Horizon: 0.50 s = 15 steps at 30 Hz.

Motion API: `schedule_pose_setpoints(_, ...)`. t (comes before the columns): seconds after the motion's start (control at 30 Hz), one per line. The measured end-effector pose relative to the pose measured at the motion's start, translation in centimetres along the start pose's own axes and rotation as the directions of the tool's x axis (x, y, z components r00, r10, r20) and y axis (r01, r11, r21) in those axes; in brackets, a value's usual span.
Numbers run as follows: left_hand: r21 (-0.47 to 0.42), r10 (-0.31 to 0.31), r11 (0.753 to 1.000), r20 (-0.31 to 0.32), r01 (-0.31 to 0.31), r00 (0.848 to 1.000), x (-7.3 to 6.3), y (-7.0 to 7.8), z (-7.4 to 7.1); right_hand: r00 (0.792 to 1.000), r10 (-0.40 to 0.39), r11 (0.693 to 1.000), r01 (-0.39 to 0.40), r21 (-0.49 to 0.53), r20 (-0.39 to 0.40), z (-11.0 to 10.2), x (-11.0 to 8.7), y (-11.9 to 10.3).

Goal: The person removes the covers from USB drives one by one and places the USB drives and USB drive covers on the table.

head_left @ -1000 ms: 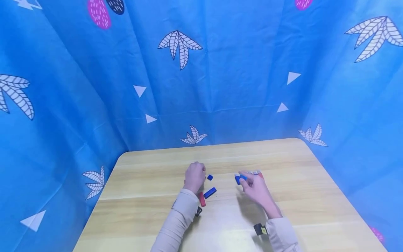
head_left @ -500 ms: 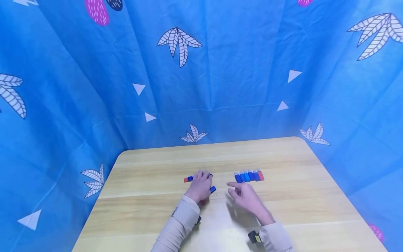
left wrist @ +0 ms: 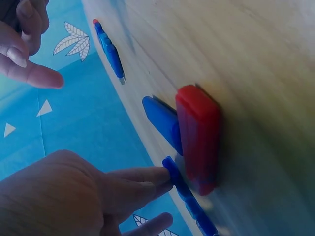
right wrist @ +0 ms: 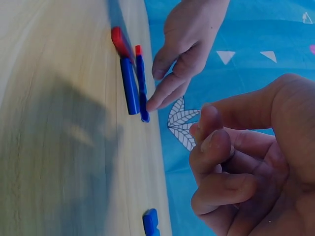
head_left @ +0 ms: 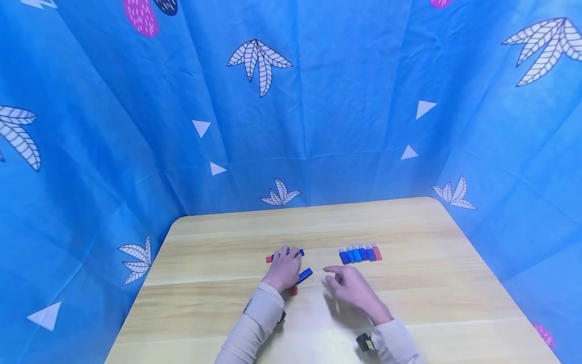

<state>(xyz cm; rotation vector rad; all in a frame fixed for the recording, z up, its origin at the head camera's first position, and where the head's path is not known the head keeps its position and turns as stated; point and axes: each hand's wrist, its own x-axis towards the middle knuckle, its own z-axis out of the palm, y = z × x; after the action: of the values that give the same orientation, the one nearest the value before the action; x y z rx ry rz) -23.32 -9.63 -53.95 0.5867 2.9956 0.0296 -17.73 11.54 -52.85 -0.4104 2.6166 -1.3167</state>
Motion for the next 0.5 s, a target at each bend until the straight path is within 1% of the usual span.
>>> schedule_pose_setpoints(0.13,0.007,-0.006,1.0,-0.002,0.006,1.0,0.0,-0.3,0.1,1.0,-0.016,1.0,0.016,-0.012,0.004,0.4,0.5,-0.2)
schedule_pose_setpoints(0.33,-0.032,-0.007,0.999,-0.021,0.007,1.0,-0.1,-0.7,0.3,0.998,-0.062,0.993,0.061,-0.105,0.002,1.1,1.8,-0.2)
schedule_pose_setpoints(0.43,-0.068,-0.004,0.998,-0.066,-0.001,0.998,-0.3,-1.0,0.3,0.998,-0.064,0.987,0.066,-0.145,0.015,1.6,2.6,-0.2)
schedule_pose_setpoints(0.5,-0.103,-0.015,0.995,-0.128,0.002,0.992,-0.6,-1.2,0.3,0.998,-0.061,0.983,0.065,-0.17,0.027,2.0,3.2,-0.3)
